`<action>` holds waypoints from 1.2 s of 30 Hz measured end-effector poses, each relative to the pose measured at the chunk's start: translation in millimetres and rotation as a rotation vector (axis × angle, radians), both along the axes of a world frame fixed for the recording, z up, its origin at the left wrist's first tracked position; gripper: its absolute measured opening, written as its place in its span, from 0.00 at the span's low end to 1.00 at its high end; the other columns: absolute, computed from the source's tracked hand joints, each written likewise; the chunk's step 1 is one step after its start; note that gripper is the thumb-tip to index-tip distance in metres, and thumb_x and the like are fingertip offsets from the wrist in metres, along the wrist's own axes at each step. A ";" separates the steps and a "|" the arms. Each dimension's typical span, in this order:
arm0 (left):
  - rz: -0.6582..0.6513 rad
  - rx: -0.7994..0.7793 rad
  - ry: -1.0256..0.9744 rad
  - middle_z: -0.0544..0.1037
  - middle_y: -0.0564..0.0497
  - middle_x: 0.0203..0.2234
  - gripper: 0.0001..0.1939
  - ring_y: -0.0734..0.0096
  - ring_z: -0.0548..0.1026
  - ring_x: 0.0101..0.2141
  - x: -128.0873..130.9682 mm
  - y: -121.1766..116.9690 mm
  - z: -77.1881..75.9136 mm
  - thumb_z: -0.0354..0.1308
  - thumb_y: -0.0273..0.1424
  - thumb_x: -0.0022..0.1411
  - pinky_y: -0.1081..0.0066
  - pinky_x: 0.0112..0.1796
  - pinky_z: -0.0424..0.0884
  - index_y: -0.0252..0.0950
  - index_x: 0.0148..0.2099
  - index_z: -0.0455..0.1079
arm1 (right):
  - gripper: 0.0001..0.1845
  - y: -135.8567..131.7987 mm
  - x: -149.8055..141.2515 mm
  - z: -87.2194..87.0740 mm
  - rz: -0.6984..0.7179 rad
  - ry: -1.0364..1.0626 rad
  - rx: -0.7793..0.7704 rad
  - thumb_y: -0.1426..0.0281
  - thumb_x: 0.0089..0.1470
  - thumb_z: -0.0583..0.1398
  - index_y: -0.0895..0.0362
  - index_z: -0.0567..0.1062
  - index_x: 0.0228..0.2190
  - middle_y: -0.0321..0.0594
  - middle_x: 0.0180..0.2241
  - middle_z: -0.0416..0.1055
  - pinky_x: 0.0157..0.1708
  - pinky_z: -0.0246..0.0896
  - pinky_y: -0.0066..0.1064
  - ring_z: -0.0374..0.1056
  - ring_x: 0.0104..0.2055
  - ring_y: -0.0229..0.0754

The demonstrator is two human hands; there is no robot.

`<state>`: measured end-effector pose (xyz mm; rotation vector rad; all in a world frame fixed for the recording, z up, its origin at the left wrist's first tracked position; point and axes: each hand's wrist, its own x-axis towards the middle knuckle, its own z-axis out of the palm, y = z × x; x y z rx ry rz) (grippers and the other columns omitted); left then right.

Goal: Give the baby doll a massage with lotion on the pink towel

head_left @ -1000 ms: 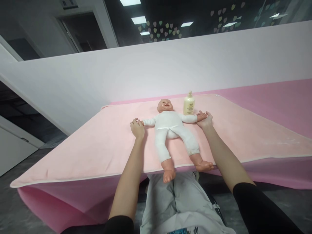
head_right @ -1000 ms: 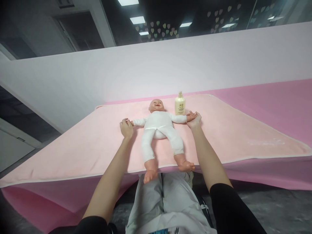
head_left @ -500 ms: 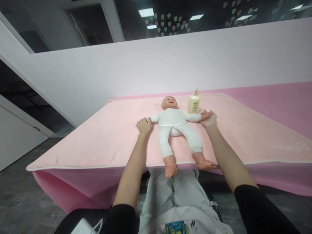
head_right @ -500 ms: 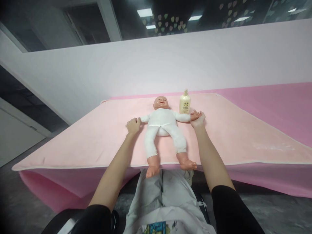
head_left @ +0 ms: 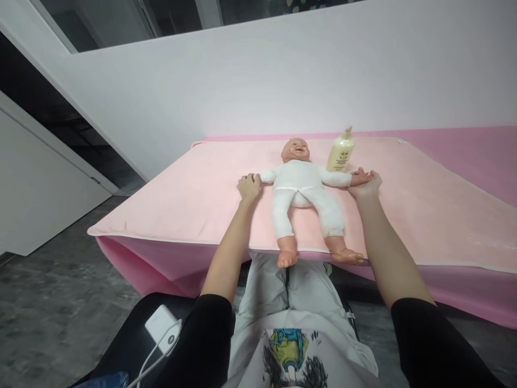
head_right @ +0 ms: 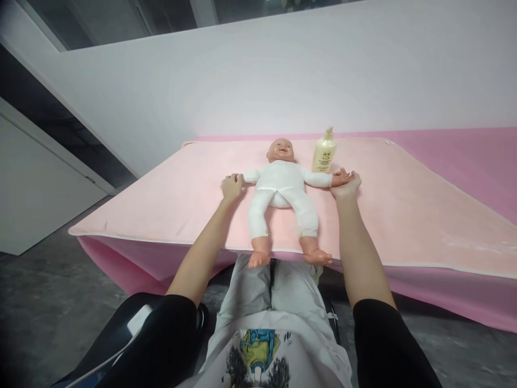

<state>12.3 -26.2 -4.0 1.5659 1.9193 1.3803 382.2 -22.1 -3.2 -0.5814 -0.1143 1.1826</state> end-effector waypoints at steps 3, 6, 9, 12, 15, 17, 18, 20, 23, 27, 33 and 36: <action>-0.001 0.060 0.127 0.70 0.37 0.46 0.11 0.50 0.65 0.51 -2.4 3.8 -3.5 0.49 0.33 0.62 0.55 0.52 0.57 0.37 0.44 0.70 | 0.13 1.4 0.1 -0.7 -0.015 -0.002 -0.004 0.61 0.59 0.45 0.54 0.61 0.28 0.32 0.22 0.57 0.18 0.61 0.27 0.57 0.20 0.33; 0.001 0.093 0.168 0.68 0.37 0.49 0.14 0.51 0.65 0.51 -3.7 6.4 -5.3 0.47 0.30 0.62 0.56 0.53 0.56 0.36 0.48 0.70 | 0.12 2.8 0.4 -0.7 -0.032 0.009 -0.018 0.62 0.58 0.46 0.53 0.61 0.27 0.33 0.22 0.58 0.18 0.62 0.29 0.58 0.20 0.35; -0.006 0.098 0.185 0.70 0.39 0.47 0.14 0.52 0.66 0.51 -3.6 6.9 -5.3 0.47 0.29 0.62 0.55 0.54 0.55 0.37 0.46 0.71 | 0.10 3.3 0.5 0.2 -0.033 0.030 -0.021 0.63 0.58 0.46 0.53 0.61 0.27 0.33 0.22 0.57 0.17 0.62 0.30 0.58 0.20 0.35; -0.009 0.100 0.204 0.71 0.39 0.46 0.14 0.52 0.66 0.52 -2.8 6.6 -4.3 0.47 0.29 0.62 0.55 0.53 0.55 0.37 0.46 0.71 | 0.09 3.3 0.6 0.7 -0.043 0.049 -0.010 0.64 0.58 0.46 0.53 0.60 0.27 0.32 0.22 0.58 0.17 0.62 0.30 0.57 0.20 0.35; -0.007 0.075 0.202 0.73 0.40 0.44 0.13 0.53 0.68 0.50 -1.5 5.4 -2.3 0.47 0.29 0.62 0.56 0.52 0.57 0.38 0.45 0.71 | 0.10 3.2 0.8 -0.6 -0.035 0.041 -0.004 0.63 0.58 0.46 0.53 0.59 0.28 0.32 0.23 0.58 0.17 0.62 0.29 0.57 0.20 0.34; -0.015 0.047 0.204 0.75 0.41 0.42 0.12 0.53 0.69 0.48 -0.4 4.2 -0.7 0.49 0.30 0.61 0.56 0.51 0.58 0.38 0.43 0.71 | 0.11 3.3 0.9 -2.1 -0.015 0.005 -0.012 0.61 0.59 0.46 0.53 0.59 0.28 0.32 0.23 0.57 0.18 0.62 0.30 0.58 0.20 0.34; -0.022 0.036 0.211 0.75 0.41 0.41 0.11 0.53 0.70 0.47 0.2 3.5 0.1 0.50 0.30 0.60 0.56 0.51 0.58 0.38 0.43 0.71 | 0.11 3.4 1.0 -2.8 -0.011 -0.011 -0.016 0.61 0.59 0.46 0.52 0.59 0.28 0.31 0.23 0.57 0.18 0.63 0.30 0.59 0.20 0.35; -0.033 0.021 0.228 0.75 0.42 0.41 0.11 0.52 0.69 0.47 1.1 2.4 1.4 0.53 0.31 0.58 0.56 0.51 0.57 0.40 0.43 0.72 | 0.11 3.7 1.2 -4.1 -0.023 -0.022 -0.019 0.61 0.58 0.46 0.53 0.59 0.27 0.31 0.23 0.57 0.18 0.63 0.30 0.59 0.21 0.35; -0.042 0.004 0.254 0.75 0.43 0.43 0.12 0.52 0.70 0.48 1.5 1.7 2.1 0.55 0.32 0.56 0.55 0.50 0.57 0.41 0.43 0.72 | 0.12 4.0 2.0 -5.2 -0.013 -0.030 0.002 0.61 0.58 0.47 0.53 0.57 0.26 0.31 0.22 0.55 0.19 0.63 0.29 0.58 0.21 0.34; -0.063 -0.010 0.298 0.75 0.43 0.45 0.16 0.51 0.70 0.49 1.1 2.4 1.4 0.56 0.34 0.54 0.55 0.50 0.58 0.42 0.46 0.72 | 0.13 4.1 2.9 -5.5 0.010 -0.052 0.024 0.60 0.58 0.48 0.53 0.55 0.25 0.30 0.21 0.53 0.18 0.63 0.28 0.57 0.20 0.33; -0.070 -0.056 0.358 0.74 0.47 0.48 0.20 0.55 0.69 0.51 3.0 -1.7 5.4 0.56 0.37 0.54 0.57 0.52 0.58 0.45 0.50 0.70 | 0.13 5.9 2.5 -7.0 -0.014 -0.023 0.029 0.62 0.58 0.48 0.53 0.54 0.24 0.30 0.21 0.53 0.19 0.64 0.29 0.56 0.20 0.33; -0.070 -0.082 0.391 0.73 0.48 0.49 0.21 0.57 0.68 0.52 2.9 -4.5 6.2 0.55 0.39 0.54 0.57 0.52 0.58 0.45 0.51 0.69 | 0.13 7.8 3.4 -8.7 -0.012 -0.023 0.033 0.62 0.57 0.48 0.53 0.53 0.24 0.30 0.21 0.53 0.19 0.64 0.29 0.57 0.20 0.34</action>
